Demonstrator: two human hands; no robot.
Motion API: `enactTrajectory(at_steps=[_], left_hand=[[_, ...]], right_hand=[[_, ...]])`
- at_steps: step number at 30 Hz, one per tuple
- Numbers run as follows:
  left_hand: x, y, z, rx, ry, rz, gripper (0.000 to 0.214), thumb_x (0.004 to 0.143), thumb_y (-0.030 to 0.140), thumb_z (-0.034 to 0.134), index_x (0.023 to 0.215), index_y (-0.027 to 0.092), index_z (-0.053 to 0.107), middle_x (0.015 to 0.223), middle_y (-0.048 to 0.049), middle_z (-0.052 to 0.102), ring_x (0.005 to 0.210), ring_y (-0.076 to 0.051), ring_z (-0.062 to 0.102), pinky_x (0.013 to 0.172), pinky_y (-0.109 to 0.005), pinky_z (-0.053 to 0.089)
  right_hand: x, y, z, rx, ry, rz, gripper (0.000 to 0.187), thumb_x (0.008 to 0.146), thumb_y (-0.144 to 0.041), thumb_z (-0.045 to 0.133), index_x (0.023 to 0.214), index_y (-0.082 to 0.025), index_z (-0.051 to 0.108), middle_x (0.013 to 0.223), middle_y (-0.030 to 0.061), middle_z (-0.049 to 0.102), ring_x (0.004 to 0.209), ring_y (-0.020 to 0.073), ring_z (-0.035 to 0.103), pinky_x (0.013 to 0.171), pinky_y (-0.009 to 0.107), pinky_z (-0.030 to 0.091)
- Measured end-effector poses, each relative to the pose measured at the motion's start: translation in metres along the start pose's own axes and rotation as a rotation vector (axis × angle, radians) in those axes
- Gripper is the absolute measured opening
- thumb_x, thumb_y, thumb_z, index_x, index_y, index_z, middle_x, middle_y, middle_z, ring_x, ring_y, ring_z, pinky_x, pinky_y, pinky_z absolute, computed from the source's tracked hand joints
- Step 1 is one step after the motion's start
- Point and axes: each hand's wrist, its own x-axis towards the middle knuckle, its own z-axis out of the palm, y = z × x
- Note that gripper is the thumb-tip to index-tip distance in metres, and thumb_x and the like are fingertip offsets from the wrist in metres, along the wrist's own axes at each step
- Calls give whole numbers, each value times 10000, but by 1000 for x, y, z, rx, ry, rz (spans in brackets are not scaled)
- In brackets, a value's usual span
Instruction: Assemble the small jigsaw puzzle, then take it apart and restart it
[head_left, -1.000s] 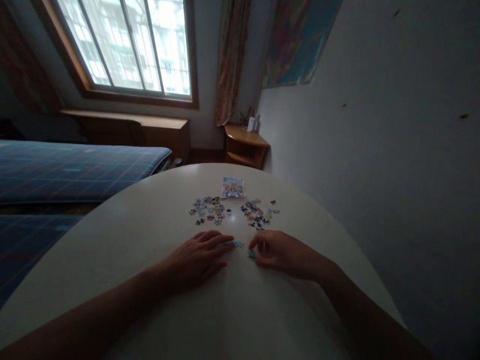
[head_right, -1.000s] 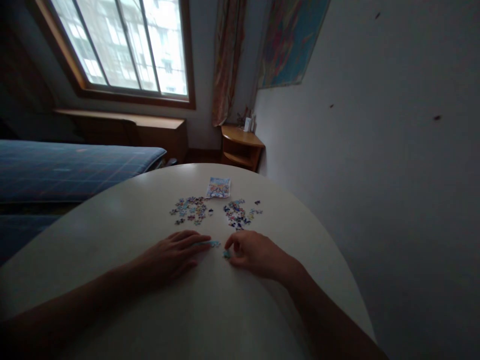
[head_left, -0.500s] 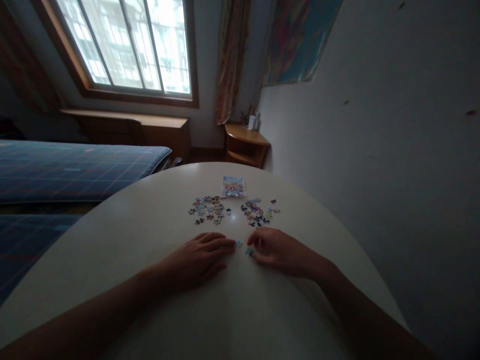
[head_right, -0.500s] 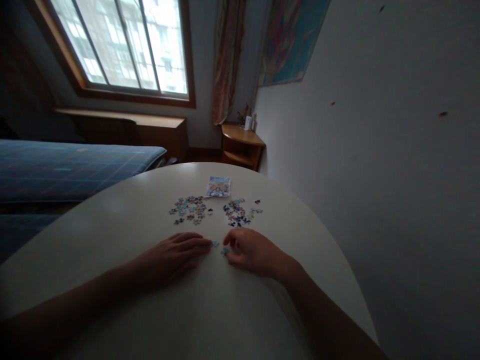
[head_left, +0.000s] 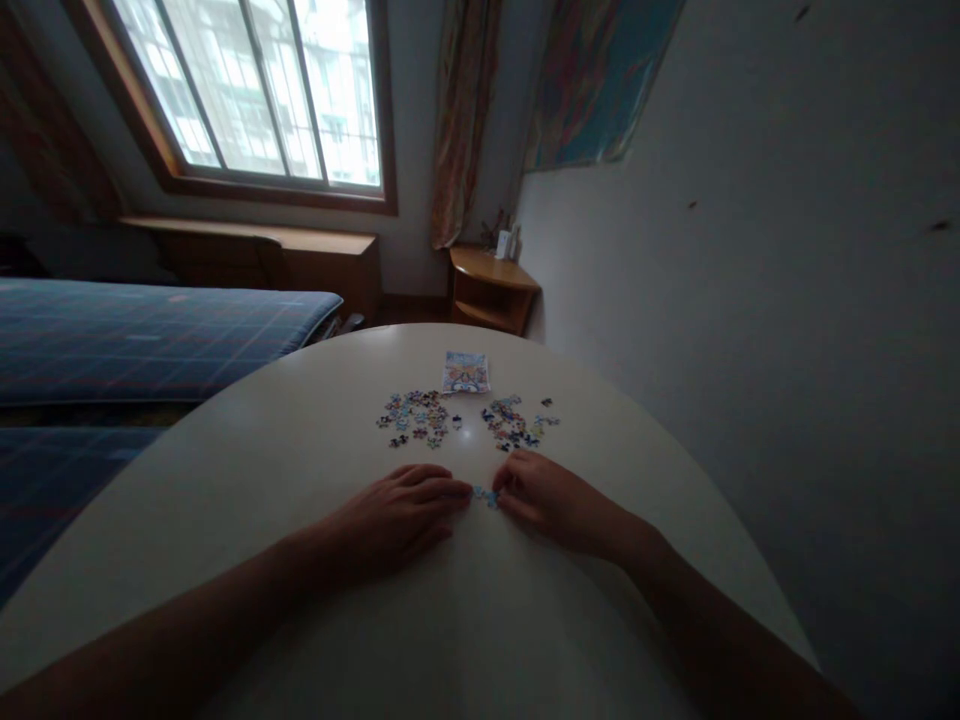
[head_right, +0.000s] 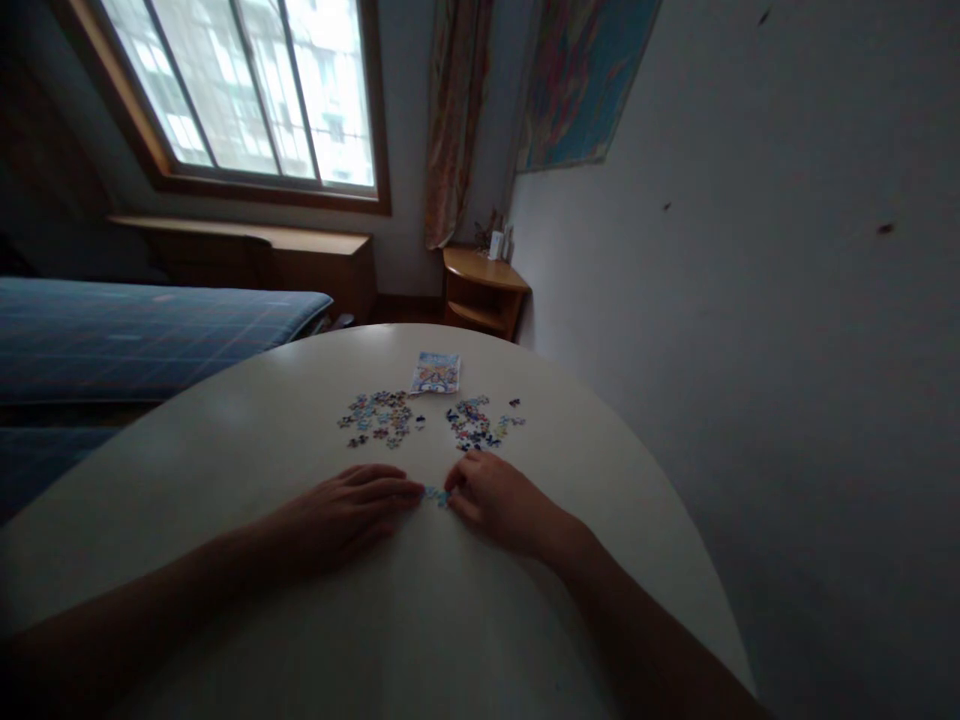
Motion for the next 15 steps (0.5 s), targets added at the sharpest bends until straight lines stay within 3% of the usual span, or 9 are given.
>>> enactTrajectory(at_steps=[15], left_hand=[[1,0,-1,26,-42,10,386,1020,272,455,1399,220,507,1421,-50,568,1298,-255,493,1097,-447,424]], right_hand=[[3,-5,4,-60,40,-5,102,867,-108,592,943,-159,635,983,79,644,896,179,586,795,282,444]])
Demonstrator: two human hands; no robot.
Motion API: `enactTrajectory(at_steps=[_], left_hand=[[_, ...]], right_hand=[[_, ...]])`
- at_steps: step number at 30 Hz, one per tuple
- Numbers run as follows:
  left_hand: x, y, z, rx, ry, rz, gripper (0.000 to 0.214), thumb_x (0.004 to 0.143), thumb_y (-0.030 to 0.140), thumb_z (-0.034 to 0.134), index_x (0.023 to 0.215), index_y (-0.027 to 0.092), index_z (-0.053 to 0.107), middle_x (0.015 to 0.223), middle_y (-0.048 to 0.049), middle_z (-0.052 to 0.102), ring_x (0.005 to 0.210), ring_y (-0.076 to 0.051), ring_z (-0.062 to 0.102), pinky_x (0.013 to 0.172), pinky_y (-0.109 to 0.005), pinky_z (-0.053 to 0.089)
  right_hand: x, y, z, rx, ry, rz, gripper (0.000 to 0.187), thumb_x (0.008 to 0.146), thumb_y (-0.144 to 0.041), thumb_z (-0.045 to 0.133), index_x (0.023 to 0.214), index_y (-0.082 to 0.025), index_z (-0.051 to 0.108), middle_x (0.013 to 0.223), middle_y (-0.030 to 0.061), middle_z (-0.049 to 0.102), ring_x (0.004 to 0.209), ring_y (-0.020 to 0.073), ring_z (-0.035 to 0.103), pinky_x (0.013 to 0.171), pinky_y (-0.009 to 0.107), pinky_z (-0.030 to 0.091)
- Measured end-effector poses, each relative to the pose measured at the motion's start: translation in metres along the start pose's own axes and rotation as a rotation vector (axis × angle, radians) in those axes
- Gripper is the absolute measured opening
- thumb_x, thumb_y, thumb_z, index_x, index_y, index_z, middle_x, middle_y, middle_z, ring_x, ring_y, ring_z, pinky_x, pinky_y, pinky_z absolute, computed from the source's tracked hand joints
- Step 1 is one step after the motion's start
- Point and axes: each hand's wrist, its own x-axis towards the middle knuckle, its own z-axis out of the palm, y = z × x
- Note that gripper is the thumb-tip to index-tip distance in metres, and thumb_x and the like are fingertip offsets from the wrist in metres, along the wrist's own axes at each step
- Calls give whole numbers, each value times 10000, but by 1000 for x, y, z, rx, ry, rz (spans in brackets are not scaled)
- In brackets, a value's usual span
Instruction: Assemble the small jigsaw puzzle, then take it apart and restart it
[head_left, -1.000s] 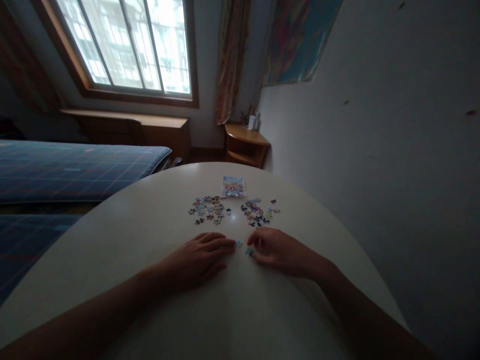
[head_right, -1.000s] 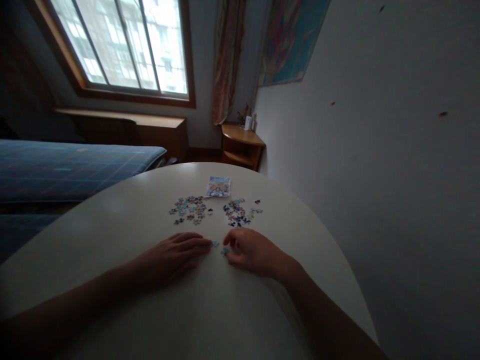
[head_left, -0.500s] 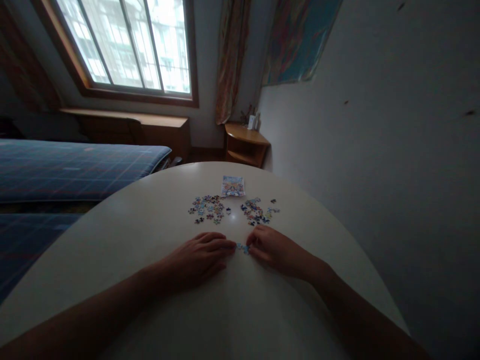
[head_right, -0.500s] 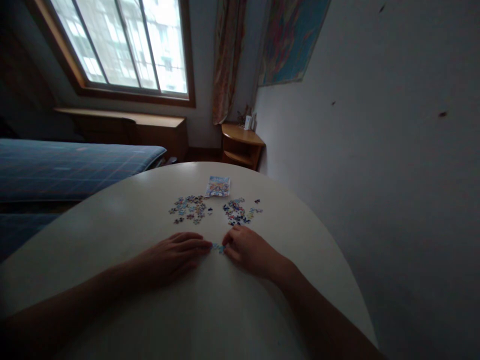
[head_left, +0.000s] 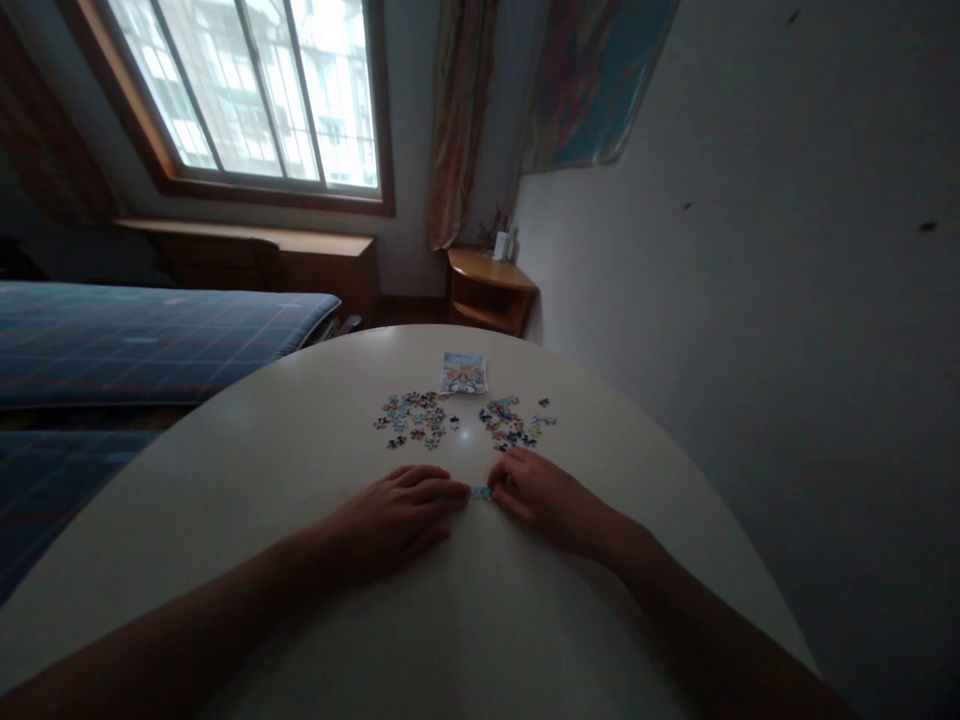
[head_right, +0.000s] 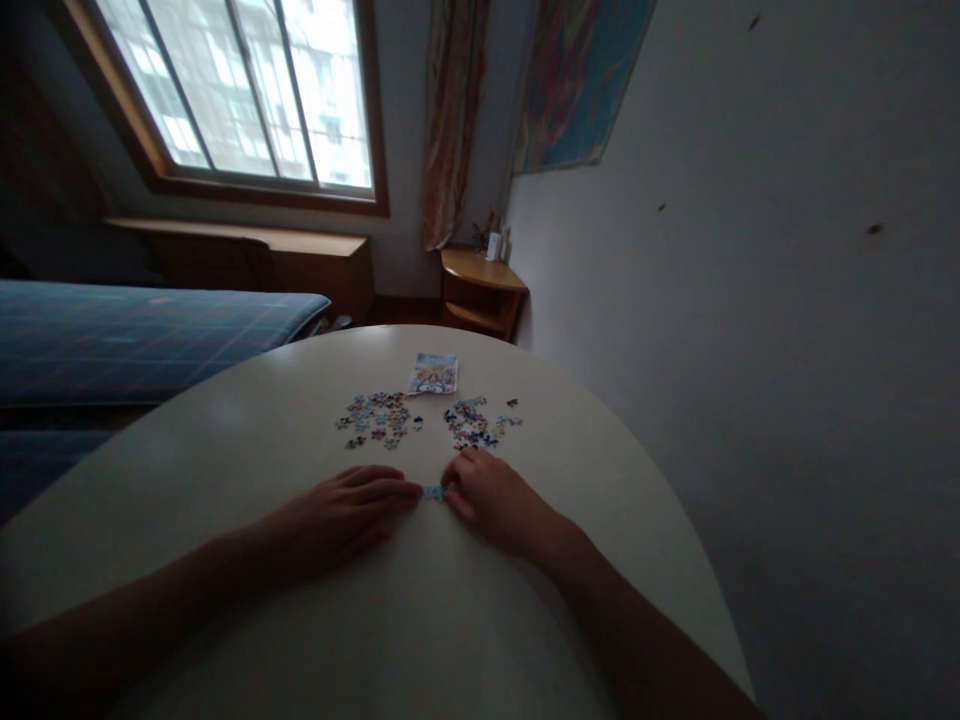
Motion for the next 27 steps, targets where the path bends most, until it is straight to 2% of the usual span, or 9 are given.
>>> enactTrajectory(at_steps=[8,15,19,22,25,27], left_hand=[[0,-1,4,-3,25,4,389,1015,263,466,1401,231,505,1407,-44,579,1292,-250,497,1095,-440,428],[0,0,2,-8,28,-1,384,1018,262,458,1399,246,506,1406,-39,580,1286,-247,507,1094,-440,429],[1,1,1,15,34,-1,378,1007,243,466,1383,236,503,1441,-60,538,1300,-256,494,1078,-446,442],[1,2,0,36,67,-50,321,992,222,480,1307,213,541,1372,-88,567,1222,-256,539,1013,-448,483],[0,1,1,50,108,-103,243,977,205,494,1195,219,598,1222,-83,621,1072,-235,589,930,-430,513],[0,1,1,55,133,-110,227,974,190,492,1159,225,618,1158,-75,634,1016,-220,594,904,-414,515]], right_hand=[[2,2,4,-17,29,-66,210,830,-88,592,1010,-170,663,980,72,663,870,175,609,770,273,453],[4,6,7,12,63,-90,177,864,-104,579,947,-204,699,958,39,682,829,158,635,758,267,462],[6,13,5,21,163,-89,220,864,-65,552,987,-196,679,912,35,671,752,140,620,718,262,460],[7,19,6,-3,200,-197,169,868,-116,592,987,-204,675,933,48,669,835,166,627,788,294,473],[8,26,9,-8,146,-344,94,867,-193,643,951,-217,677,948,53,668,901,181,621,831,307,478],[9,29,12,4,133,-383,67,870,-206,645,931,-217,673,926,50,661,877,173,615,809,296,484]])
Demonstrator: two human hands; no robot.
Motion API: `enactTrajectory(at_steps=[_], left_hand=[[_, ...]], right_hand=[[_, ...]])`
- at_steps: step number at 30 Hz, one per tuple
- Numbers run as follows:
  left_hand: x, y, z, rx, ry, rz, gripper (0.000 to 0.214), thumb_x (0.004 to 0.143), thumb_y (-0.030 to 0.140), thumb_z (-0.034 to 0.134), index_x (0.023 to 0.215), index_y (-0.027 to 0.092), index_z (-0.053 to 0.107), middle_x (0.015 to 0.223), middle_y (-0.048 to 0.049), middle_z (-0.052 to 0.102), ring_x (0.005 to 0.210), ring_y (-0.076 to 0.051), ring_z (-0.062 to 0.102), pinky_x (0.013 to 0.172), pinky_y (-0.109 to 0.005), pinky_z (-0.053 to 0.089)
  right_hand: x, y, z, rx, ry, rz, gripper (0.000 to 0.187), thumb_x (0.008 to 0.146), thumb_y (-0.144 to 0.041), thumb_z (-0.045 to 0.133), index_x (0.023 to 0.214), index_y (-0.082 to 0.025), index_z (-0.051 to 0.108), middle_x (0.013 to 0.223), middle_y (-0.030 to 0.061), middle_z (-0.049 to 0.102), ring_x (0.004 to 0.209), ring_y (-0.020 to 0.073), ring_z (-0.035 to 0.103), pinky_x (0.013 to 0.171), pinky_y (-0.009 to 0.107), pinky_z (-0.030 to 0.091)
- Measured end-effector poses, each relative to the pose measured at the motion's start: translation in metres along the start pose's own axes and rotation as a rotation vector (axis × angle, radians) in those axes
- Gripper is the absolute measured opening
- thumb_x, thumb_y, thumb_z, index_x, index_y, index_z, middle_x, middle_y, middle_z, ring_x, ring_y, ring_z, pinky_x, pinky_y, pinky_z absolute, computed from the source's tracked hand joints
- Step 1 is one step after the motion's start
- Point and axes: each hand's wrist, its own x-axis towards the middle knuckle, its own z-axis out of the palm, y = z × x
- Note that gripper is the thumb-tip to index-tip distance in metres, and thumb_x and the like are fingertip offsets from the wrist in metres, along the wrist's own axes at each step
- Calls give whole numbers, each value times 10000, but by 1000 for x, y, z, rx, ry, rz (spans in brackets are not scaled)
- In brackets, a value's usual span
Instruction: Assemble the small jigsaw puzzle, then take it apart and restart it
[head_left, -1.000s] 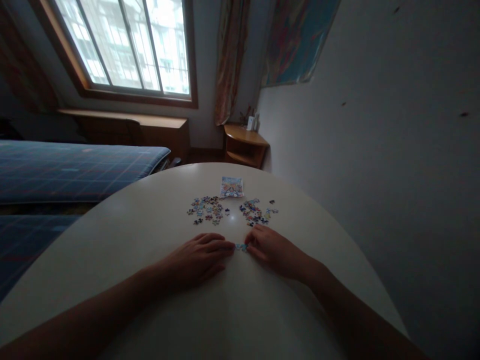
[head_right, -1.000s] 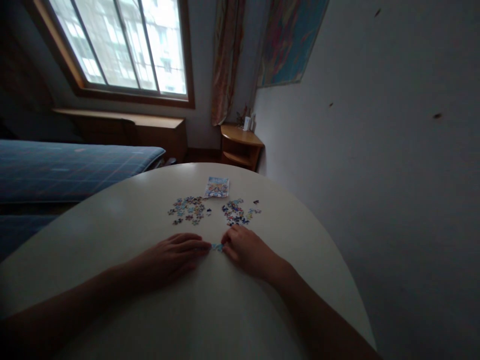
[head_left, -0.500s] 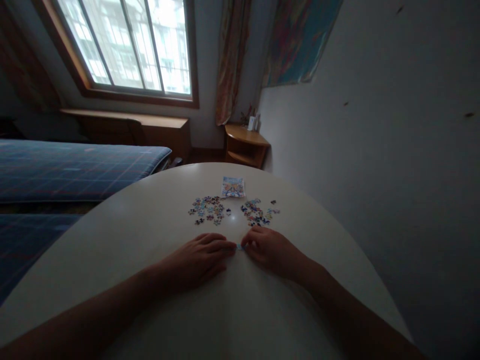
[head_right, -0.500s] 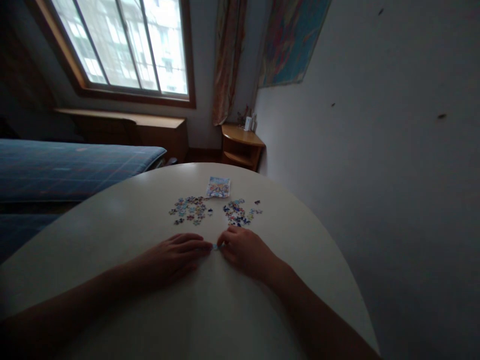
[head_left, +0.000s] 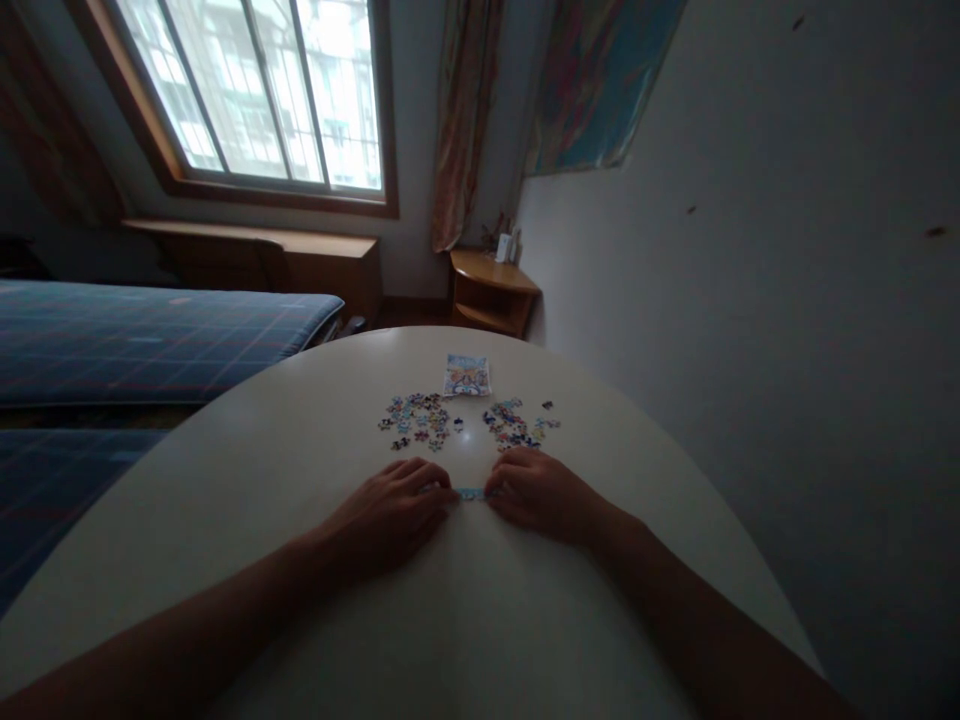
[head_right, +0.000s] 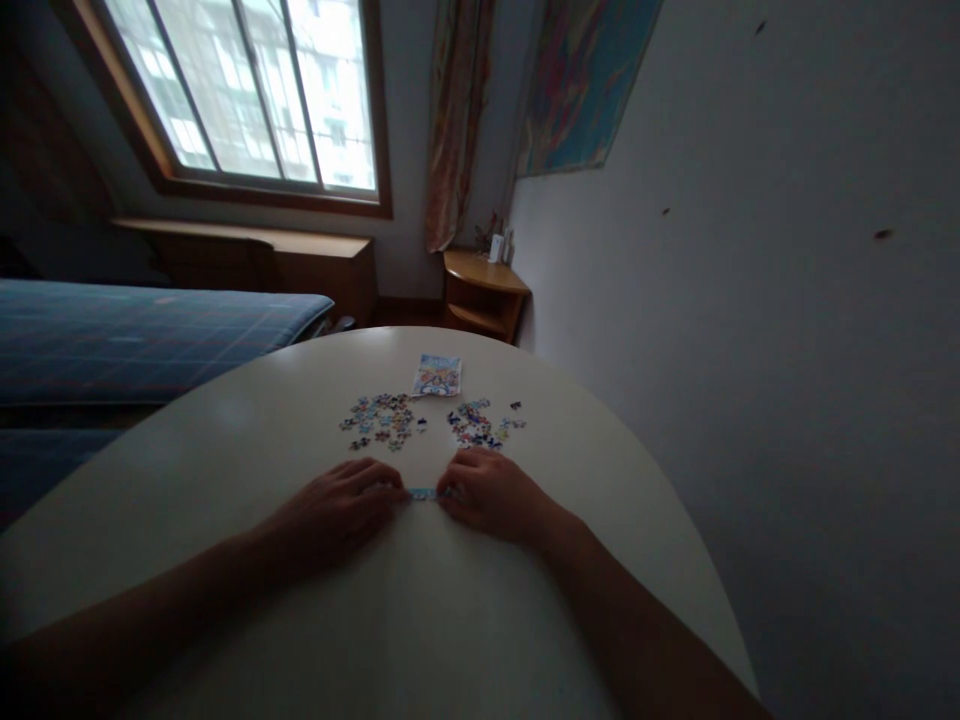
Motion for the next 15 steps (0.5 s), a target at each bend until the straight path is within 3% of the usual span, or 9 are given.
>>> enactTrajectory(at_steps=[10,15], left_hand=[[4,-1,1,44,3,-16,263,949,146,498,1174,194,627,1192,-73,658,1075,-237,594,938,-434,527],[2,-3,3,-5,29,-12,249,962,149,478,1152,192,634,1194,-68,676,1095,-219,605,938,-403,547]], right_hand=[[6,2,11,-9,112,51,101,797,-179,670,873,-207,611,961,69,646,961,209,601,906,361,494],[17,-9,9,-44,29,86,160,752,-171,697,852,-200,576,989,84,645,977,228,585,902,374,493]])
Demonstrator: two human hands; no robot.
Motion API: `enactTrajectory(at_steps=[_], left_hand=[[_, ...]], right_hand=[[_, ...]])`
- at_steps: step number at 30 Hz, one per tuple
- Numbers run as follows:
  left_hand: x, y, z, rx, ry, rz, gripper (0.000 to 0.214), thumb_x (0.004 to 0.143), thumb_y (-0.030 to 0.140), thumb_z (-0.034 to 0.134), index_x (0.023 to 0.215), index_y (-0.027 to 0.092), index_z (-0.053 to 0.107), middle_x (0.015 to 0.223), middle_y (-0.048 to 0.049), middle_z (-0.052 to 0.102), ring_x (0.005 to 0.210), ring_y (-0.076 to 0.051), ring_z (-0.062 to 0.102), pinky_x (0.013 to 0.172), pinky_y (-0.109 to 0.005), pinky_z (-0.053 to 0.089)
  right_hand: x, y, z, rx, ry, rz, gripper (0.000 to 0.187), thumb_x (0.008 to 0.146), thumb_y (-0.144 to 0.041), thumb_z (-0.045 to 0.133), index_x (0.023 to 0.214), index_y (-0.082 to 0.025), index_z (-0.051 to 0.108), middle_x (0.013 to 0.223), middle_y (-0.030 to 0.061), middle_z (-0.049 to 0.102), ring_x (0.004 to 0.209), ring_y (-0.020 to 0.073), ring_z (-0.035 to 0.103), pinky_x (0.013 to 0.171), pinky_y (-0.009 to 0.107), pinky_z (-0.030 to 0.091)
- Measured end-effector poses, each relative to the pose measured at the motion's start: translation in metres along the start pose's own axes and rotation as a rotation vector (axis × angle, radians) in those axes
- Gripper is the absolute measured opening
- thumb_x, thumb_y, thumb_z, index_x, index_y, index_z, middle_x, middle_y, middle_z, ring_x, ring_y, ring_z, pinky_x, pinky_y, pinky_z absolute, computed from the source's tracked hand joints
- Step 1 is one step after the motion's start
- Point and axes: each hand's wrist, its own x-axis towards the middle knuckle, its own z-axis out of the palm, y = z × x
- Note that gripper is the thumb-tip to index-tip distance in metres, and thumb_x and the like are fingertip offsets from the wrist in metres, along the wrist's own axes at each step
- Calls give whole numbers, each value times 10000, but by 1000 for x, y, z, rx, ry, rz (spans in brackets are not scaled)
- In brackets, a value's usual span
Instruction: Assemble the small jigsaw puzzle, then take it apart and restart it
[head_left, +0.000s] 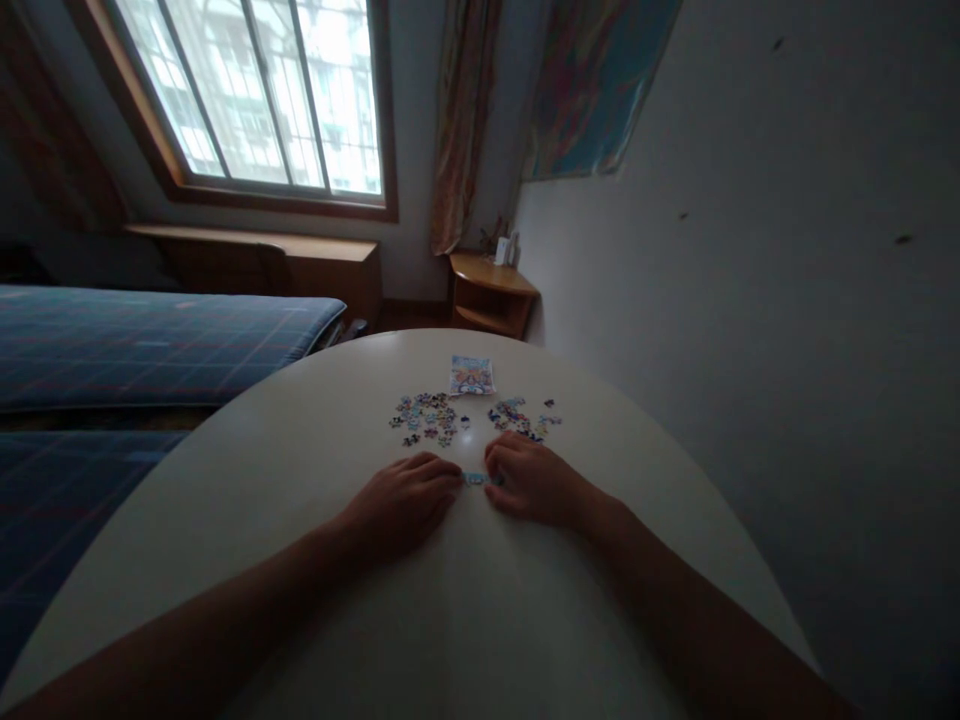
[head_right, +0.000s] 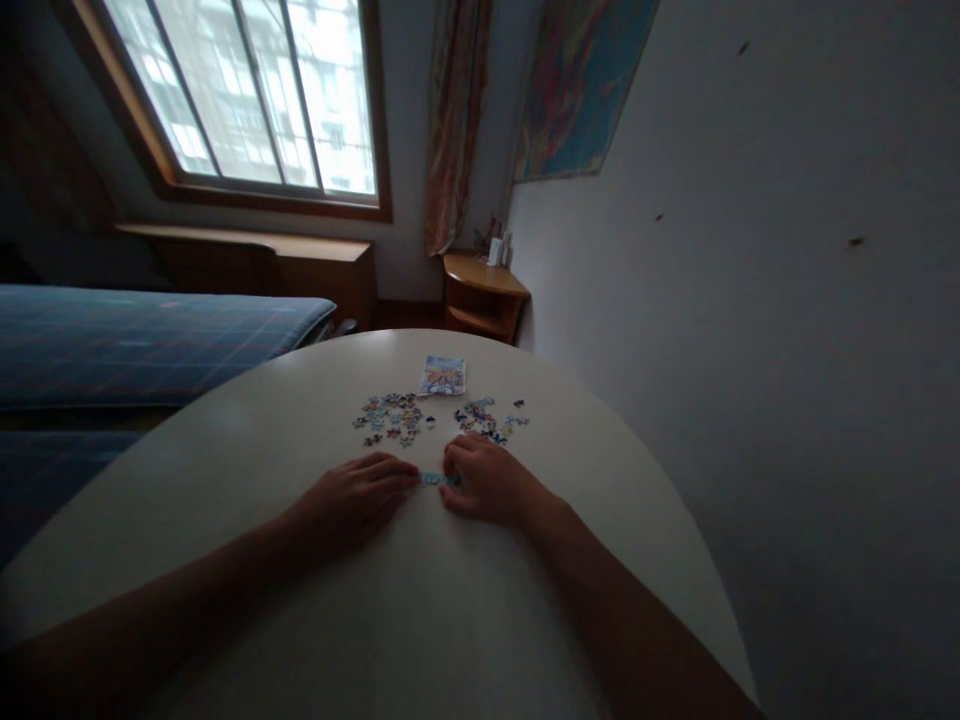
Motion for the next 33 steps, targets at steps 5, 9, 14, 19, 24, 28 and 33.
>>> enactTrajectory(at_steps=[5,9,14,19,24,28,33], left_hand=[[-2,0,0,-2,0,-6,256,942,133,496,1149,191,634,1224,-72,662,1113,-223,605,941,-410,556],[-2,1,-1,11,-15,-2,258,932,132,509,1154,191,627,1232,-78,650,1109,-234,596,933,-420,557],[0,4,-4,-10,-26,-4,299,916,119,517,1189,195,611,1245,-81,648,1110,-229,591,943,-420,545],[-1,5,-5,-39,-32,-3,287,928,132,509,1183,209,616,1255,-69,652,1122,-230,591,954,-423,538],[-2,4,-3,-56,-59,3,338,922,115,511,1238,213,581,1302,-65,627,1166,-235,570,989,-437,516],[-3,5,-3,-55,-70,5,340,928,125,515,1250,217,571,1322,-65,613,1181,-239,561,1003,-443,506],[-3,4,-2,-32,-12,-48,346,931,156,523,1266,229,568,1310,-72,615,1175,-235,571,997,-440,512]], right_hand=[[-4,-3,7,-37,98,30,101,814,-179,655,882,-199,582,994,86,654,990,232,578,996,428,445],[-9,4,10,22,104,28,123,852,-203,661,969,-204,622,1044,77,672,1027,224,588,993,413,451],[-11,7,6,83,91,22,94,872,-202,654,966,-207,648,1063,78,676,1028,218,593,951,400,476],[-13,2,7,90,102,45,109,859,-162,652,956,-211,648,1041,76,680,1011,222,601,940,408,477],[-17,-1,13,81,117,97,136,870,-165,640,997,-211,636,1089,83,663,1067,230,591,988,433,453],[-18,-2,14,46,101,112,181,885,-172,615,1061,-212,630,1137,96,647,1116,246,572,1009,454,439],[-18,-2,13,9,114,100,172,885,-181,622,1054,-213,636,1128,95,657,1104,249,582,1013,473,425]])
